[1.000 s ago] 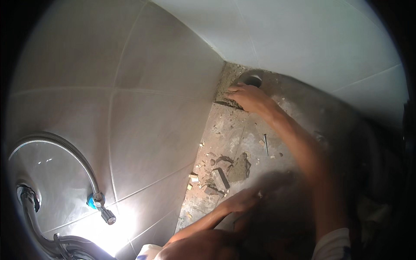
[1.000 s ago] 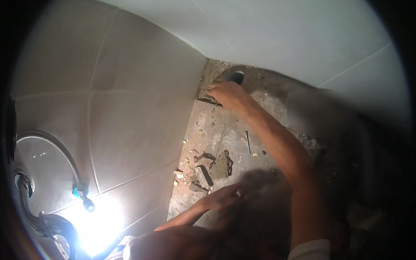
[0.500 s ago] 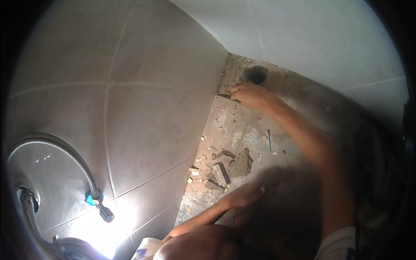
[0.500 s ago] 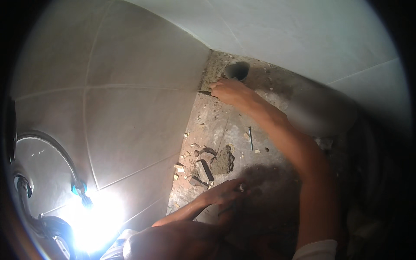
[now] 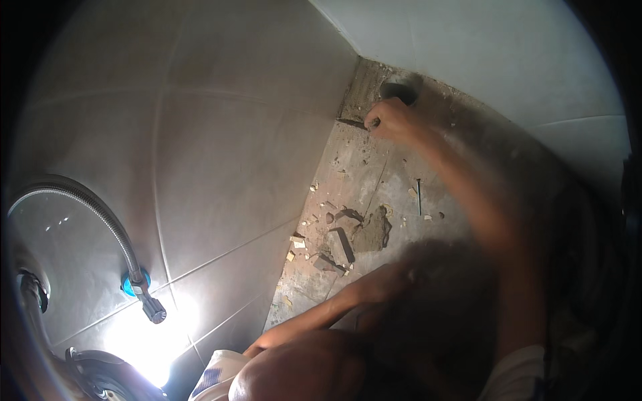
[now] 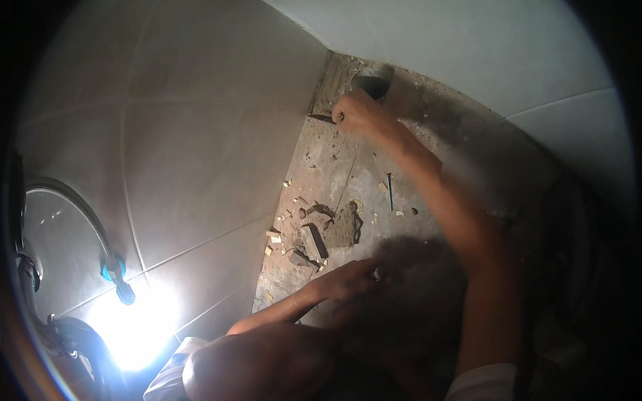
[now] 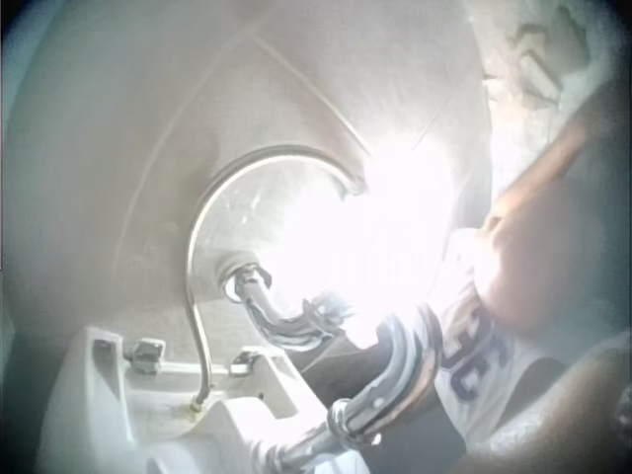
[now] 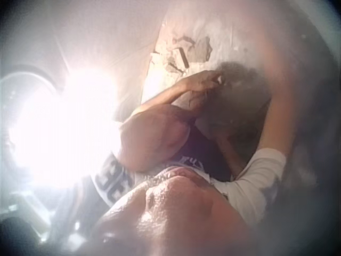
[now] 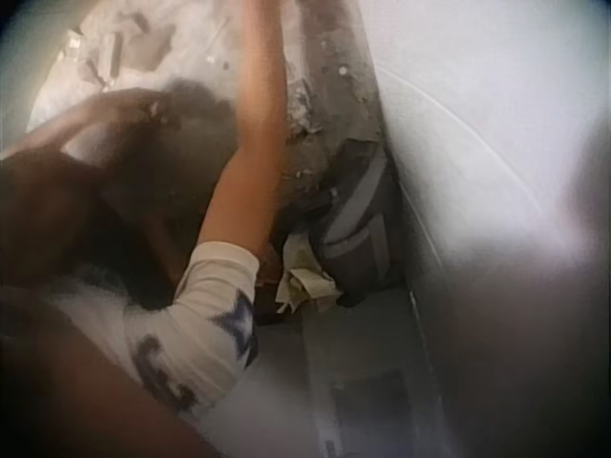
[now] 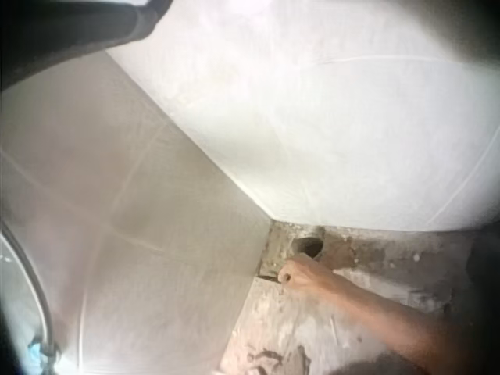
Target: The person uses a trowel and a chisel to remove material from a floor corner near a drain and picks up debris by hand.
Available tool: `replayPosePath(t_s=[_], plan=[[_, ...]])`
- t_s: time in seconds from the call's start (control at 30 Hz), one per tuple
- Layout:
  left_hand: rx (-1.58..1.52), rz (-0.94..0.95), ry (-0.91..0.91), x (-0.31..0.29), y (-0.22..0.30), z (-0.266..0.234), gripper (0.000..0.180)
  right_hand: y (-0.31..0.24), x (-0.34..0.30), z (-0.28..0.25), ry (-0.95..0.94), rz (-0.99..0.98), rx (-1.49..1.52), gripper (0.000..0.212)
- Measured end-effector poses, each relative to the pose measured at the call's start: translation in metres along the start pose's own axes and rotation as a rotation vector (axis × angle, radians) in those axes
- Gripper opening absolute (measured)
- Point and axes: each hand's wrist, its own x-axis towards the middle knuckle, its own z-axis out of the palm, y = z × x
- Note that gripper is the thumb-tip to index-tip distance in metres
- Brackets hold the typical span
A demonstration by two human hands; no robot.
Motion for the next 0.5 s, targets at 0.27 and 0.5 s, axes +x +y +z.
replayPosePath(t_s=[0.27,0.5], plan=[[0.098,-0.002,-0.081,0.004,-0.016,-0.003,0.054,-0.027,-0.022,0.014,0.059,-0.028,0.072,0.029],[0.034,0.05,-0.006,0.001,-0.006,-0.006,0.057,-0.005,0.042,0.027,0.196,-0.111,-0.368,0.03]])
